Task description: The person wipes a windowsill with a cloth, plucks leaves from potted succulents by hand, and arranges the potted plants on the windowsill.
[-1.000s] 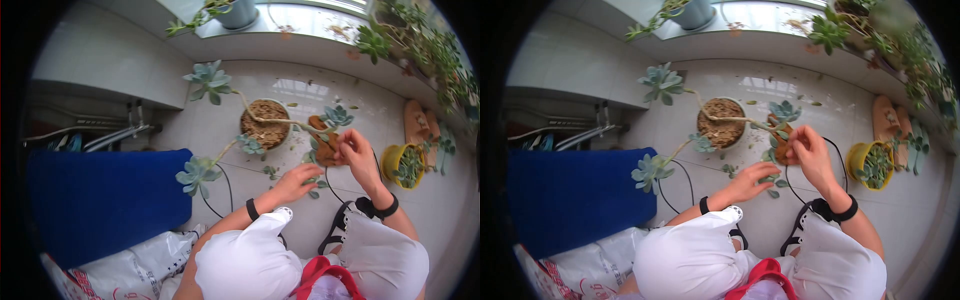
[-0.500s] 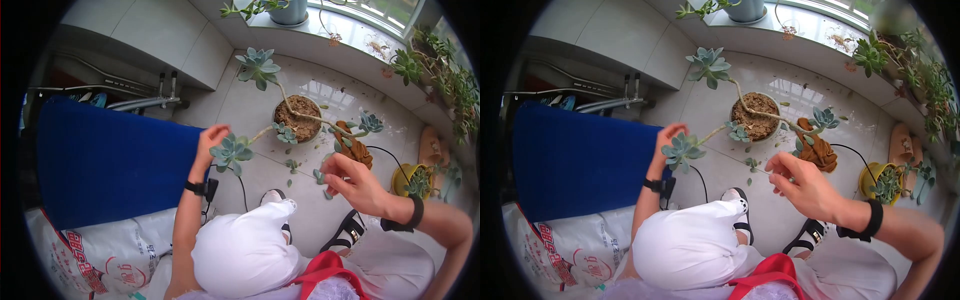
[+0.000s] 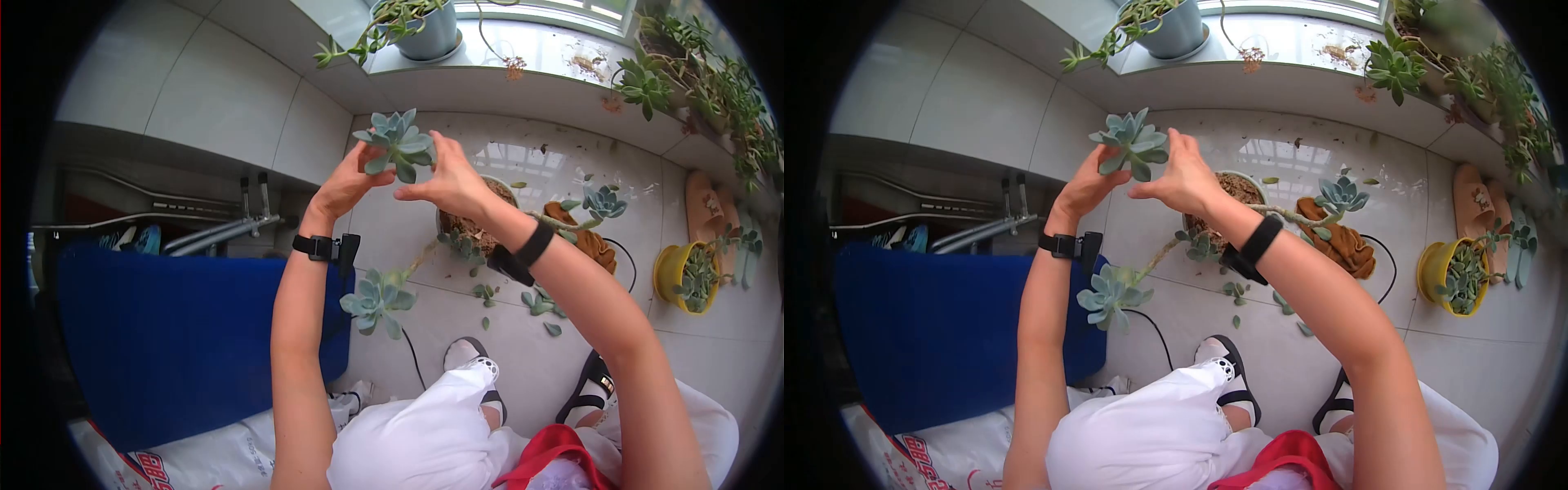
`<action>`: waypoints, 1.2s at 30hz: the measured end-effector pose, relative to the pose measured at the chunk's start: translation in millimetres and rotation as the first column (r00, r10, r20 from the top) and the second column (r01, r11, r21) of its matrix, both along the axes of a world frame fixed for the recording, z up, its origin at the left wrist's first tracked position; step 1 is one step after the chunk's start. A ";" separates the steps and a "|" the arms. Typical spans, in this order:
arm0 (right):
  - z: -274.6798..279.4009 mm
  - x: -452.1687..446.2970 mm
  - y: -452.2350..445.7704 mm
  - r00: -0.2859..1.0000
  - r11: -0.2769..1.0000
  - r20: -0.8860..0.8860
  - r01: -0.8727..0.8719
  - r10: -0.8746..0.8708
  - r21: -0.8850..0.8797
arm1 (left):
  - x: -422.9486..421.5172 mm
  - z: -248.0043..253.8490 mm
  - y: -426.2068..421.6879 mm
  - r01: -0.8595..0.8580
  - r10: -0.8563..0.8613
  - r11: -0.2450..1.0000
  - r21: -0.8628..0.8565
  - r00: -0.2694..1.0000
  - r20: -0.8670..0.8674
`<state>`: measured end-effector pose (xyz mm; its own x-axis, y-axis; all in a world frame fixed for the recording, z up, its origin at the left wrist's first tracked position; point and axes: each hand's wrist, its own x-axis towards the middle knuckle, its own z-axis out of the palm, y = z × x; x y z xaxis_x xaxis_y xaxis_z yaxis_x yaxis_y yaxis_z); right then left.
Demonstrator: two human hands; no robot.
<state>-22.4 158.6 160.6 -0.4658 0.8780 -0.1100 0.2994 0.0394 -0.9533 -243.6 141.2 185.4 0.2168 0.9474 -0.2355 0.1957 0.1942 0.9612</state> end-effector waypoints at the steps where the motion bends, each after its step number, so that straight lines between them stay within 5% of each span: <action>1: -3.8 -4.9 6.0 0.999 0.999 -0.029 0.027 -0.026 0.037 | -5.3 -5.0 3.9 0.017 -0.017 1.000 0.000 0.998 0.056; 3: -7.7 -14.6 14.3 0.994 0.991 -0.083 0.073 -0.064 0.110 | -6.2 -7.1 6.8 0.040 -0.040 0.999 0.002 0.984 0.175; 6: -2.5 -15.8 21.2 0.978 0.989 -0.185 -0.078 0.100 0.123 | 2.1 8.2 2.0 -0.007 0.040 0.994 -0.109 0.951 0.308; 12: 13.2 -11.4 10.0 0.969 0.992 -0.222 0.120 -0.110 0.032 | -1.9 -19.4 5.4 -0.142 0.103 0.988 0.066 0.906 0.410; 18: 17.4 -8.6 4.2 0.943 0.973 -0.251 0.231 -0.219 0.021 | 15.5 -21.8 -11.0 -0.209 0.161 0.968 0.142 0.943 0.292; 24: 0.2 -16.0 -0.3 0.950 0.865 -0.136 0.312 -0.281 0.392 | 43.7 -2.4 -13.6 -0.352 0.319 0.905 0.240 0.933 0.165; 30: 22.5 -0.9 -7.7 0.981 0.984 -0.181 0.040 -0.072 -0.176 | 36.8 -7.8 -11.3 -0.340 0.320 0.915 0.220 0.940 0.120; 33: 9.6 -7.9 -3.0 0.934 0.962 -0.354 -0.056 -0.044 -0.268 | 37.5 -6.5 -12.7 -0.367 0.346 0.910 0.194 0.929 0.133; 36: 2.8 -18.3 -2.5 0.982 0.994 -0.158 -0.111 0.106 -0.023 | 37.1 -5.9 -11.9 -0.351 0.305 0.919 0.179 0.922 0.238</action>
<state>-40.6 156.1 163.5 -0.5717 0.8186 -0.0552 0.1418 0.0323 -0.9894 -206.4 129.3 179.5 -0.0936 0.9956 -0.0032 -0.0455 -0.0011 0.9990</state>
